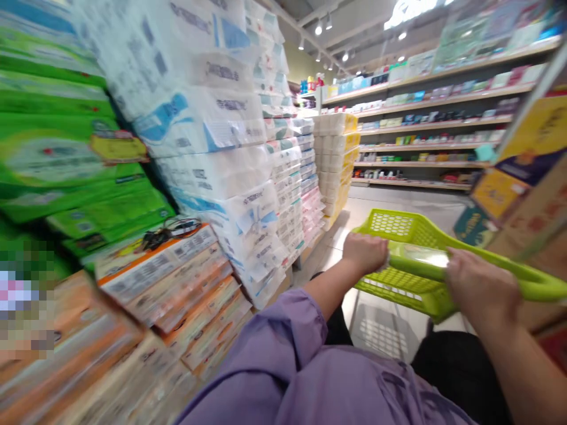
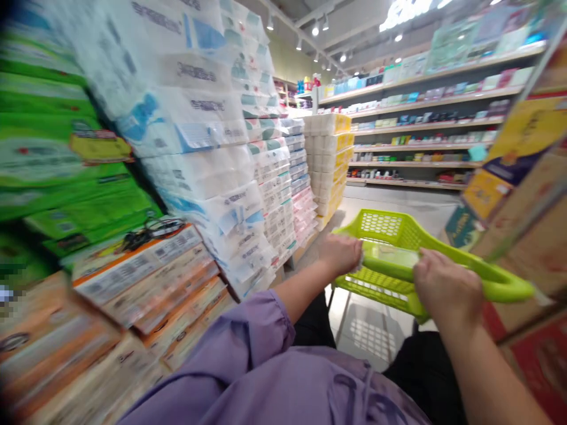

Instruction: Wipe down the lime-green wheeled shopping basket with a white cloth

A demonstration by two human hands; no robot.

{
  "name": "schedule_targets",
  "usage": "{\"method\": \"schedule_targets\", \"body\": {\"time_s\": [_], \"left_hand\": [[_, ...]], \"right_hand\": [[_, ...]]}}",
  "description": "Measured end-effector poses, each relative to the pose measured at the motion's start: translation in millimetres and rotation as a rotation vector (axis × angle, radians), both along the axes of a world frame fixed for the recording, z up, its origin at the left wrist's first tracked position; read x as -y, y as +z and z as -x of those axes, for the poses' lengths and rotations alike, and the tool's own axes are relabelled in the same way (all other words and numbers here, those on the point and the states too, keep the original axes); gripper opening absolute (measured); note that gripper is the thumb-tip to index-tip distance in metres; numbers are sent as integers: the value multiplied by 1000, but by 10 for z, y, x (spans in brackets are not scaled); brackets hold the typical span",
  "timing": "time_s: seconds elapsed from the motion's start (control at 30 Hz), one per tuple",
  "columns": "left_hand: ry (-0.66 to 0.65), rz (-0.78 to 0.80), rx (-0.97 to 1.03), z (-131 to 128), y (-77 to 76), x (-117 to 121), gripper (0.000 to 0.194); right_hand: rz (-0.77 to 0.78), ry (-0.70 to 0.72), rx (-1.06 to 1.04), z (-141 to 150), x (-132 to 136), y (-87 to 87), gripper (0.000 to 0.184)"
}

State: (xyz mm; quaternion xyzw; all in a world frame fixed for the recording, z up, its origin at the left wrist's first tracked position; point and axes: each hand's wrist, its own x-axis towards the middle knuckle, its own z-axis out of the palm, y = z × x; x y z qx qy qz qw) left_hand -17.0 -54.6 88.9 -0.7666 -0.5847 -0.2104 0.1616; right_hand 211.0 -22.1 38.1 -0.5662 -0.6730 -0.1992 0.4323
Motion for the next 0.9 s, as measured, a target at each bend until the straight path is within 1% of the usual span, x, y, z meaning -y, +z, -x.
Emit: {"method": "schedule_targets", "body": {"time_s": [0.03,0.1,0.13,0.17,0.2,0.27,0.33,0.37,0.43,0.5,0.53,0.6,0.67,0.7,0.73,0.8,0.87,0.9], "left_hand": [[-30,-38,-10,-2,-21,29,40],[-115,-136,-23,11,-86,63,31],[-134,-179,-15,15,-111,59,30],[-114,-202,0,11,-119,41,30],[-71,-197,13,-4,-109,16,29],[-3,-116,0,-53,-50,-32,33],[16,-63,-17,-94,-1,-50,38],[5,-70,-20,-103,-1,-44,38],[-55,-149,-23,-94,-55,-19,35],[-158,-263,-25,-75,-124,-9,31],[-160,-300,-15,-73,-138,-19,32],[-99,-268,-18,-92,-98,-67,34],[-10,-156,-33,-128,-7,-125,41],[15,-115,-42,-142,28,-143,44],[12,-104,-53,-146,41,-149,45],[-65,-160,-71,-130,-9,-123,43],[-175,-272,-63,-102,-116,-69,38],[-195,-319,-46,-94,-158,-46,38]], "right_hand": [[-2,-4,78,50,66,85,42],[-2,-34,131,134,138,204,41],[-1,-48,134,162,150,239,40],[2,-55,132,181,154,260,39],[6,-57,130,191,153,272,38],[20,-54,121,197,154,282,36],[29,-48,103,197,162,287,36],[33,-46,92,198,165,289,36],[41,-42,75,203,165,292,35],[48,-35,63,208,156,294,34],[50,-32,59,209,149,295,34],[51,-26,53,209,136,298,34],[56,-26,50,206,129,302,33],[59,-28,49,205,128,305,33],[62,-30,47,205,128,306,33],[64,-34,41,207,128,307,33],[64,-32,39,212,128,305,33],[65,-30,37,215,127,304,33]]}}
